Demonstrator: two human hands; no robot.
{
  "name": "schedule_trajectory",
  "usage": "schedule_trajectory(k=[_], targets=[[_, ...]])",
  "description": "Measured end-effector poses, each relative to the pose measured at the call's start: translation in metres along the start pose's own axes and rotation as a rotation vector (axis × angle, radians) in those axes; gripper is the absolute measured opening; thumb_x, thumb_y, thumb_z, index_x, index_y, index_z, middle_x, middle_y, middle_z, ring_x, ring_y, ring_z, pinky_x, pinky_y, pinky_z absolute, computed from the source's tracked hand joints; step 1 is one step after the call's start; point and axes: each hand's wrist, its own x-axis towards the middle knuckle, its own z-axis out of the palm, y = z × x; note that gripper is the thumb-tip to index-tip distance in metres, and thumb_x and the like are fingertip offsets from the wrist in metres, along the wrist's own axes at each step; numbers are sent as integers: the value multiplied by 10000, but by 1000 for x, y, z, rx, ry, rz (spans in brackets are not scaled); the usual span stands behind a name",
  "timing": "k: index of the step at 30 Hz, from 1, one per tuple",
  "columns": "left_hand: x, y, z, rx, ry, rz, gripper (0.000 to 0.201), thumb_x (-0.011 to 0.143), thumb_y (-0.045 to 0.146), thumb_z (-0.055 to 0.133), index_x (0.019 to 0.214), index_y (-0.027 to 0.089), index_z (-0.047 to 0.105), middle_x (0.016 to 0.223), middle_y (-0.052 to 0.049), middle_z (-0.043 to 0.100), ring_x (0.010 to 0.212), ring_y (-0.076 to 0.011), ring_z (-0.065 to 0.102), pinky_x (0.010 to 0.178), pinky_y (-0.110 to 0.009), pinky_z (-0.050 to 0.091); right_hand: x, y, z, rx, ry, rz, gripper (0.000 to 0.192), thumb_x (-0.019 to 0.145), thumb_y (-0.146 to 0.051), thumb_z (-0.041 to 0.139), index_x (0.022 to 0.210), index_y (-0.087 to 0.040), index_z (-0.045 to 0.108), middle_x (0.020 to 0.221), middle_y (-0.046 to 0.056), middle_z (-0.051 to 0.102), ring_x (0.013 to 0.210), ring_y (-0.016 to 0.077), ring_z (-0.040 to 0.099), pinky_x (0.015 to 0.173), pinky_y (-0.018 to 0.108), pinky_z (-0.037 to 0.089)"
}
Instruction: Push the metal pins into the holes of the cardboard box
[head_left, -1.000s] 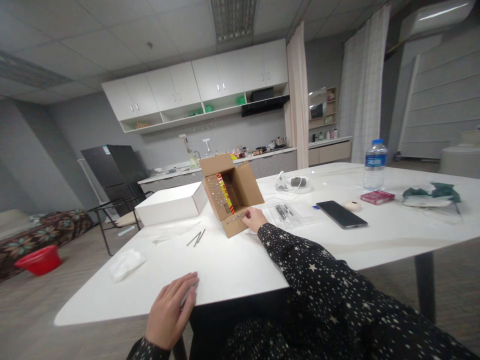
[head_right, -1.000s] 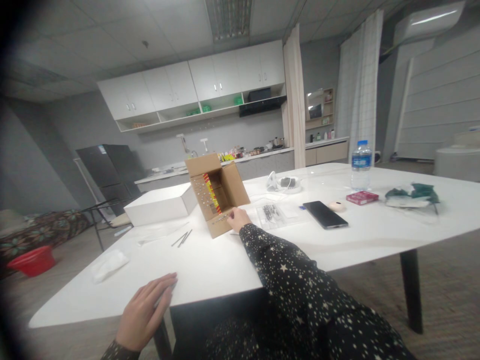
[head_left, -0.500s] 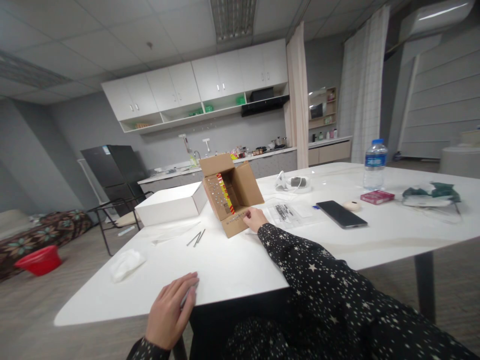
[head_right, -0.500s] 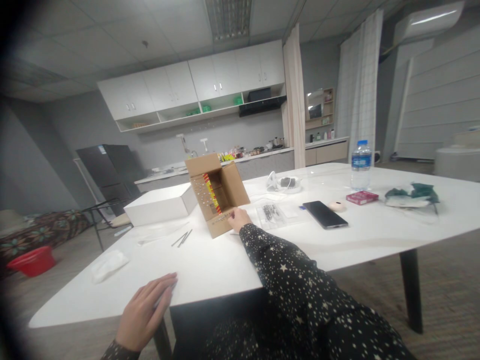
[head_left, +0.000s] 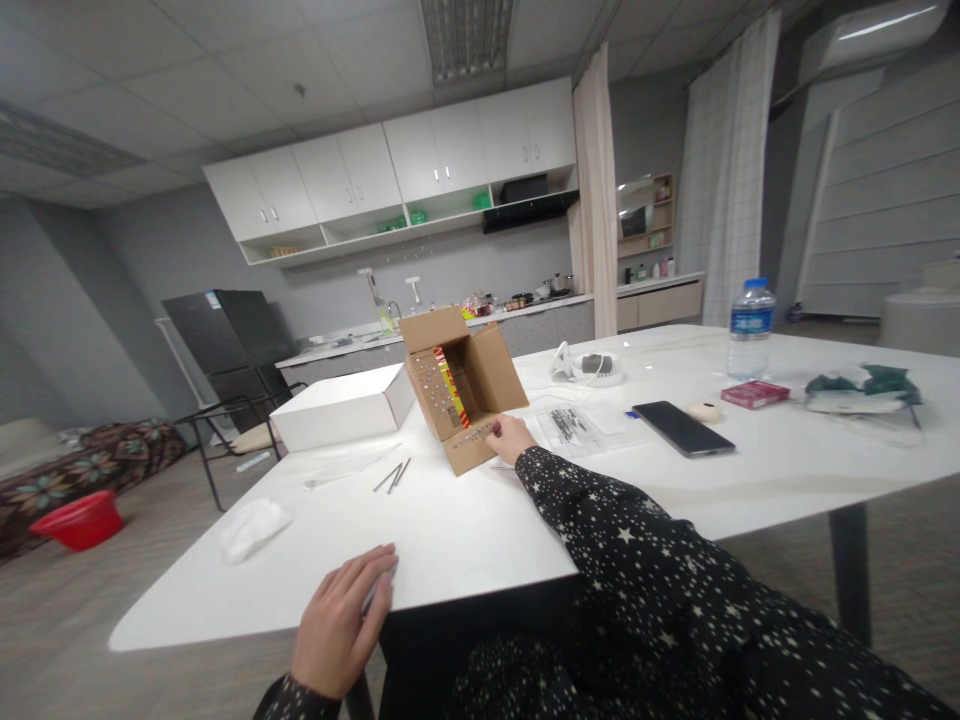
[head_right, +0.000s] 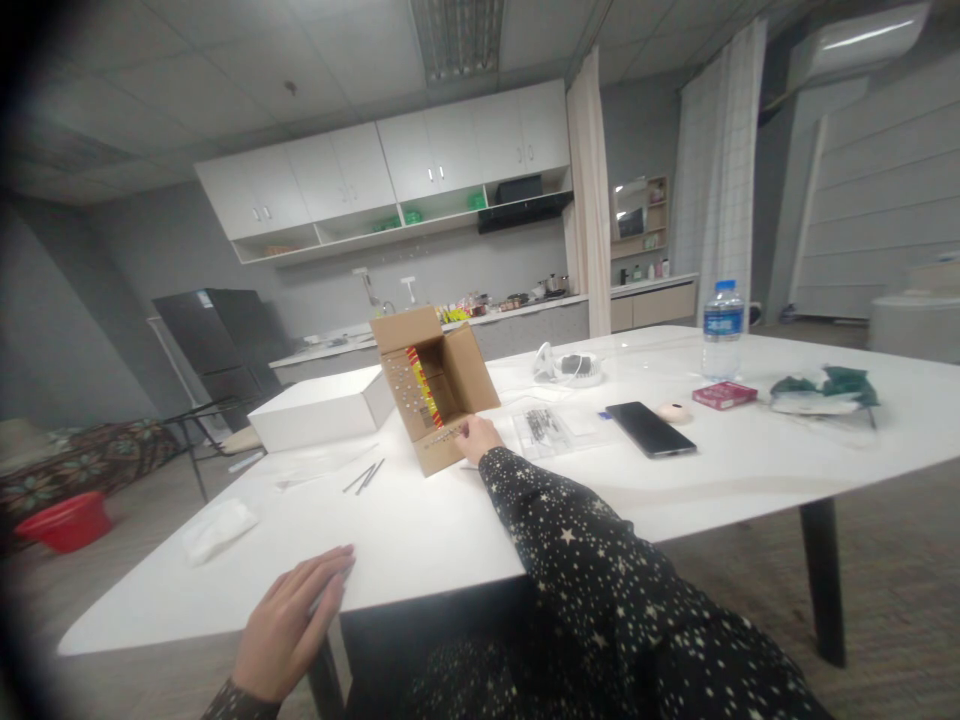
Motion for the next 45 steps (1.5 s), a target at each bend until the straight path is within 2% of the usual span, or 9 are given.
schedule_trajectory(k=[19, 30, 45], targets=[[1, 2, -2, 15, 10, -4, 279, 874, 315, 470, 1093, 239, 625, 1121, -30, 674, 1002, -180, 632, 823, -277, 513, 3, 5, -1, -45, 45, 87, 98, 734, -182, 565, 798, -154, 634, 822, 82, 660, 802, 172, 592, 703, 243, 411], [1, 1, -1, 0, 13, -6, 284, 872, 319, 478, 1108, 246, 619, 1115, -24, 676, 1003, -175, 633, 811, -270, 512, 0, 1, -1, -22, 7, 27, 94, 725, -187, 566, 768, -159, 645, 792, 68, 671, 778, 169, 597, 701, 245, 418], [1, 1, -1, 5, 12, 7, 282, 871, 307, 483, 1115, 245, 611, 1124, -13, 671, 1017, -170, 627, 823, -268, 506, 3, 5, -1, -48, 34, 60, 115, 726, -188, 555, 784, -161, 650, 814, 77, 669, 794, 172, 594, 701, 244, 410]])
